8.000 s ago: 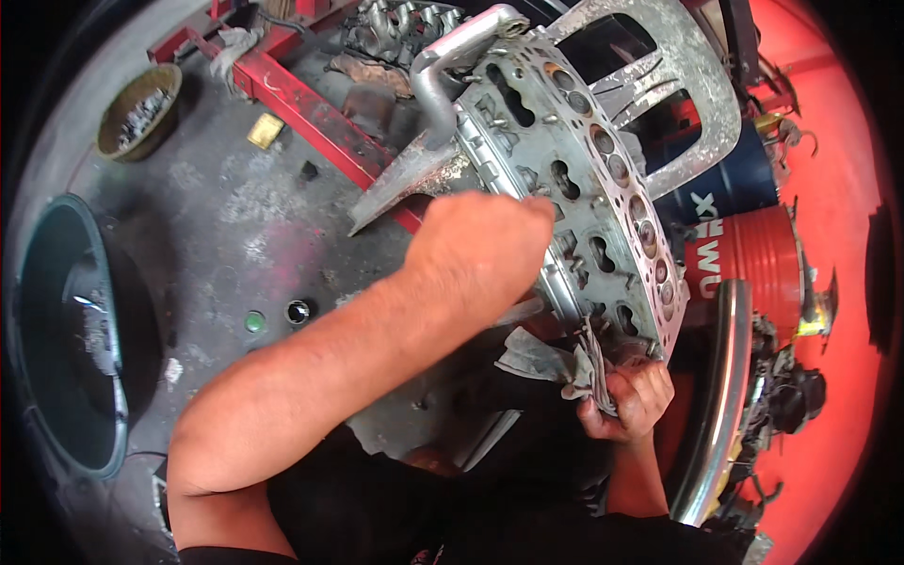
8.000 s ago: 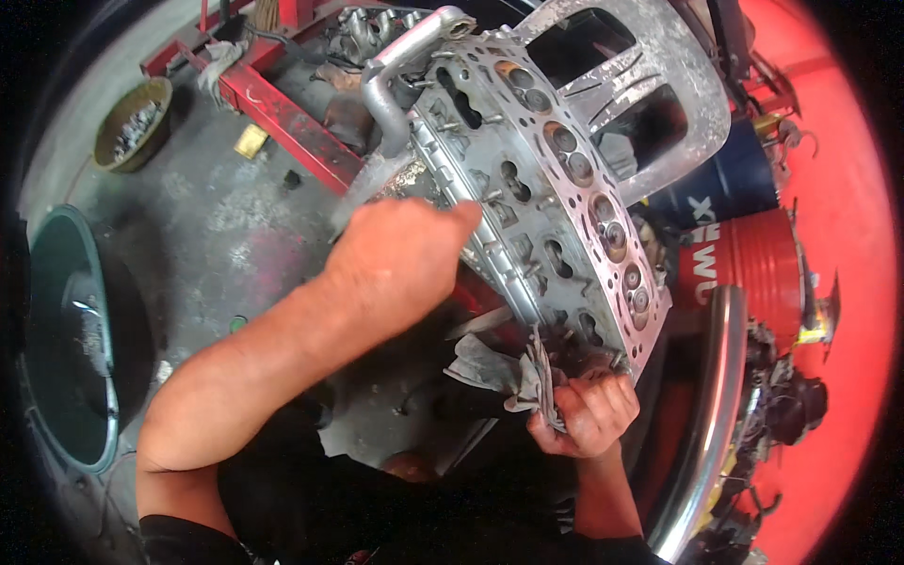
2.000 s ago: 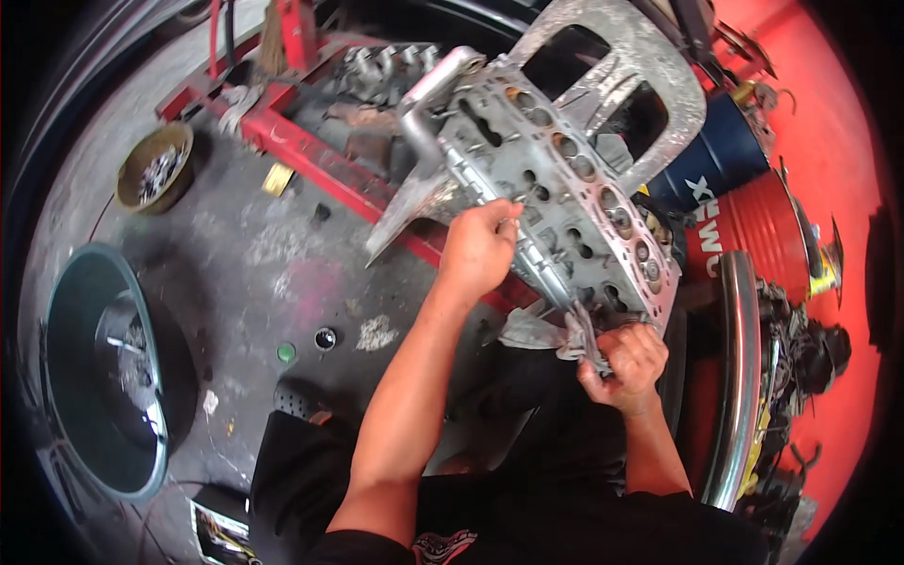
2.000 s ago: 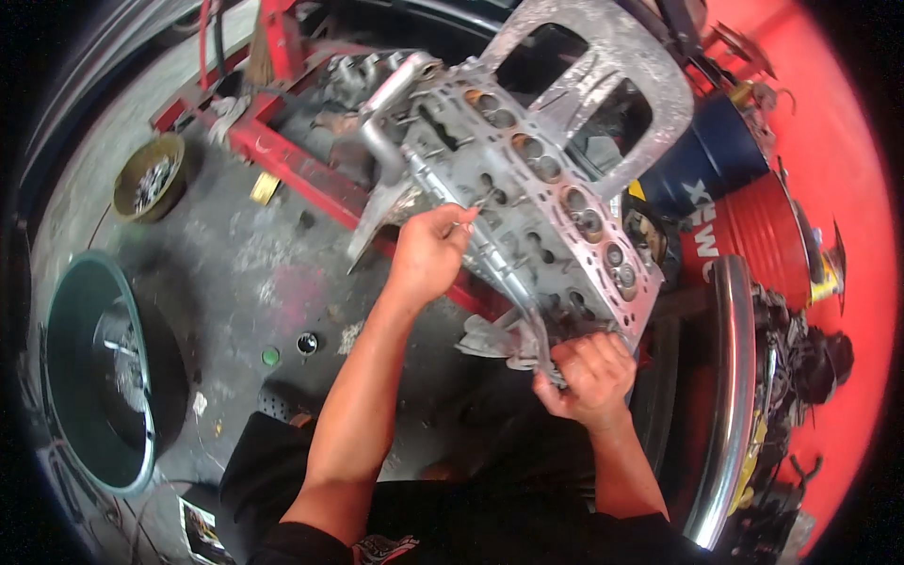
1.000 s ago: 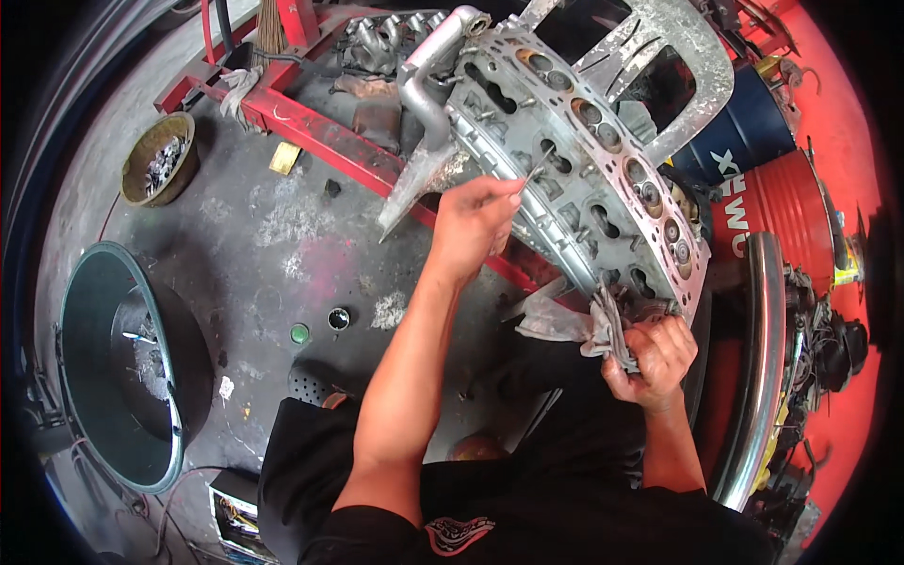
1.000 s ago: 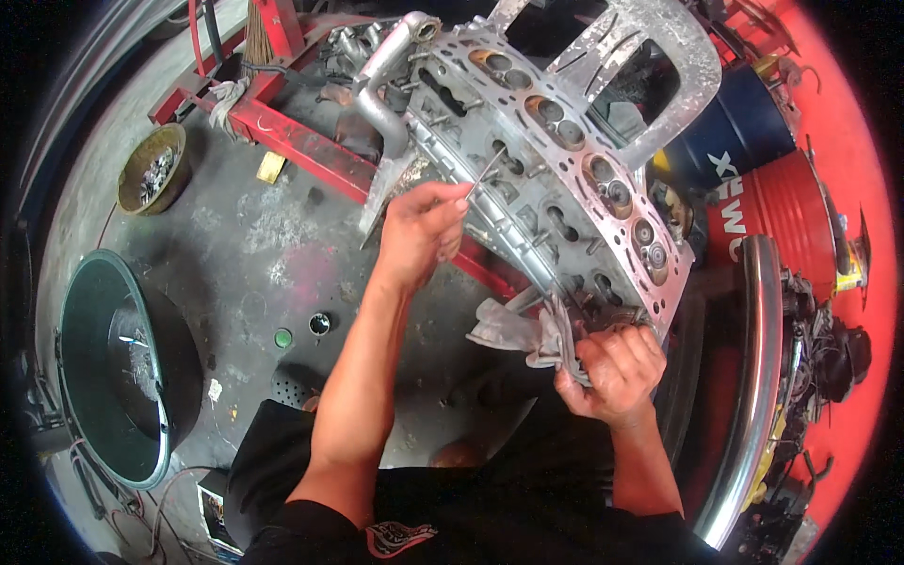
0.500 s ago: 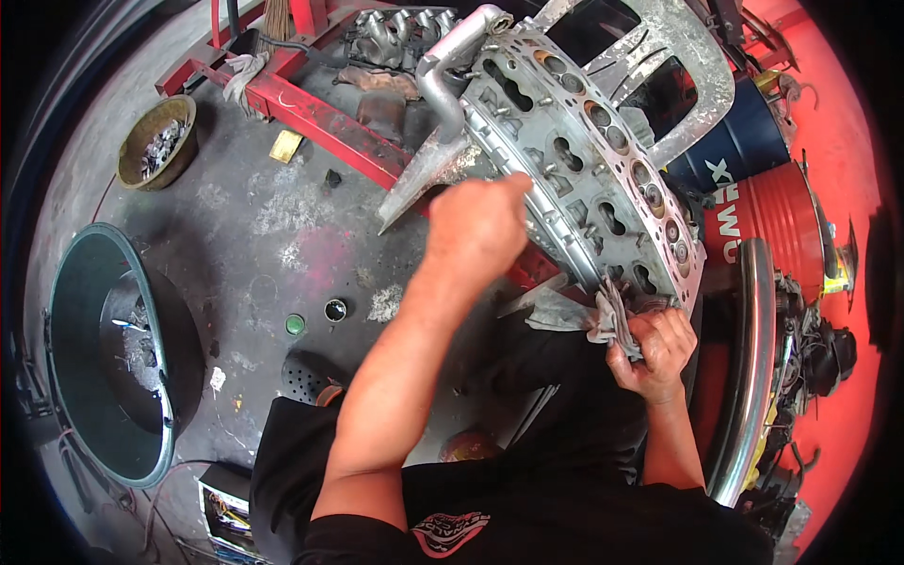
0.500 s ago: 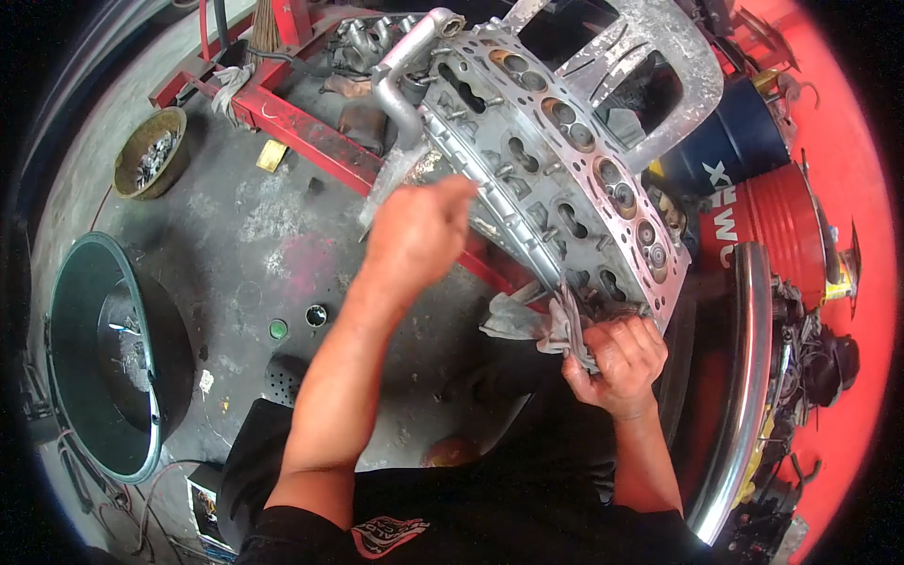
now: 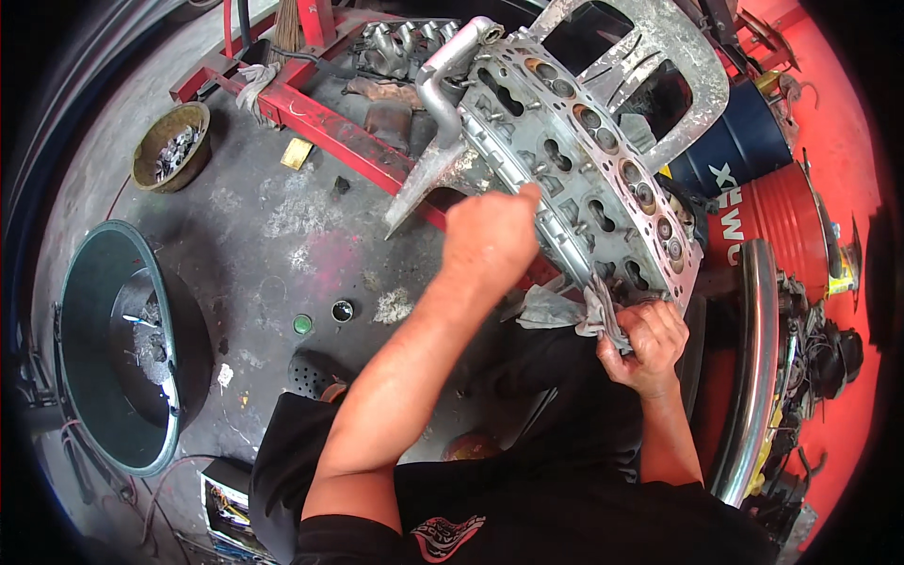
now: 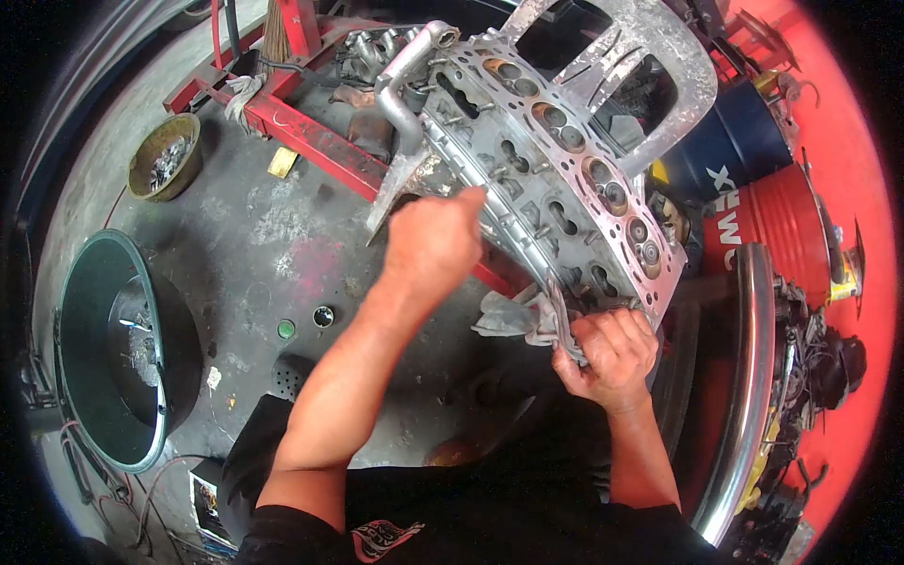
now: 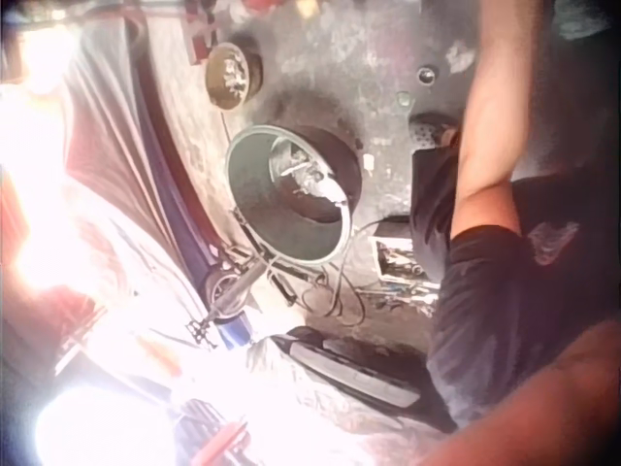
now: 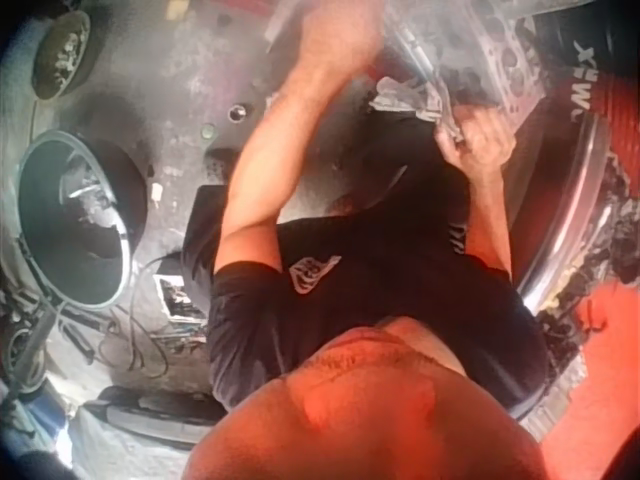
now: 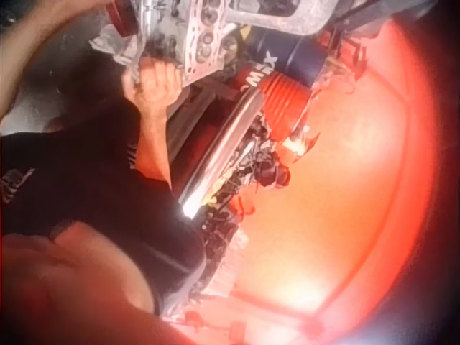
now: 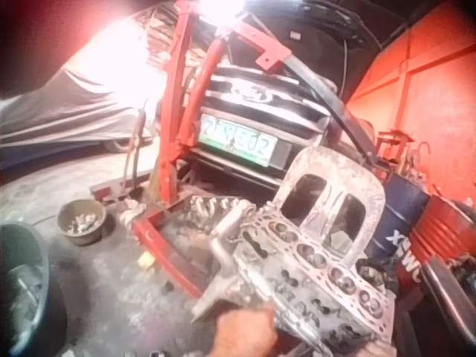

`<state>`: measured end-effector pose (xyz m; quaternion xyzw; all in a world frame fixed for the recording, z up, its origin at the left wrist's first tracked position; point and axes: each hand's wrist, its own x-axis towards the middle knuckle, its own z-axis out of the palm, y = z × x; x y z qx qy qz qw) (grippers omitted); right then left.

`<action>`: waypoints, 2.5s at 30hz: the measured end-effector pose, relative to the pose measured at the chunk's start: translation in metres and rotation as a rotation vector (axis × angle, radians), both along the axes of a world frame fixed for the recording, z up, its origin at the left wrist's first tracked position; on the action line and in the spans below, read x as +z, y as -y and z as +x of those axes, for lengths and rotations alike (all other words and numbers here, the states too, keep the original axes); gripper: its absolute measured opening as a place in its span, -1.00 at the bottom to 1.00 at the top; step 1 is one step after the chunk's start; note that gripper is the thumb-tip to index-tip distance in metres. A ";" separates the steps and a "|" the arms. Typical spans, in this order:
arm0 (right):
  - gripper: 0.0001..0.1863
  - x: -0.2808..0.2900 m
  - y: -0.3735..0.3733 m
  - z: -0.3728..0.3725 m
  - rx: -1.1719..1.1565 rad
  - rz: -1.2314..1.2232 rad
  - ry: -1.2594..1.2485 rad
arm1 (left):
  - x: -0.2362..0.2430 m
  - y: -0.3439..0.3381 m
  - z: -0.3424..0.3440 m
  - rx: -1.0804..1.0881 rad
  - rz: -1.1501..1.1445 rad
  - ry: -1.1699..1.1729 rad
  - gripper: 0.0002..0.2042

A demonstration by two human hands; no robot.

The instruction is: The person cleans an engine cylinder head by inserting a thin rod into its ports to clear them and wiping the metal surfaces with a cloth.

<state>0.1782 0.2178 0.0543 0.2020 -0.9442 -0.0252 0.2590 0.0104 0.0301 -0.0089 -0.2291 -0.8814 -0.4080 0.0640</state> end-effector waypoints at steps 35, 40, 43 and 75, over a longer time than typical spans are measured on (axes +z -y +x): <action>-0.73 -0.009 -0.001 -0.001 0.026 0.125 0.102 | -0.010 -0.004 -0.084 -0.311 0.150 0.099 -0.74; -0.74 -0.008 0.002 0.000 -0.018 0.140 0.087 | -0.012 -0.025 -0.085 -0.268 0.039 0.000 -0.69; -0.75 -0.008 0.005 -0.001 -0.008 0.132 0.090 | -0.015 -0.016 -0.088 -0.289 0.095 0.012 -0.77; -0.74 -0.004 0.004 -0.001 -0.012 0.091 0.081 | 0.023 0.016 -0.047 -0.275 0.233 0.334 -0.82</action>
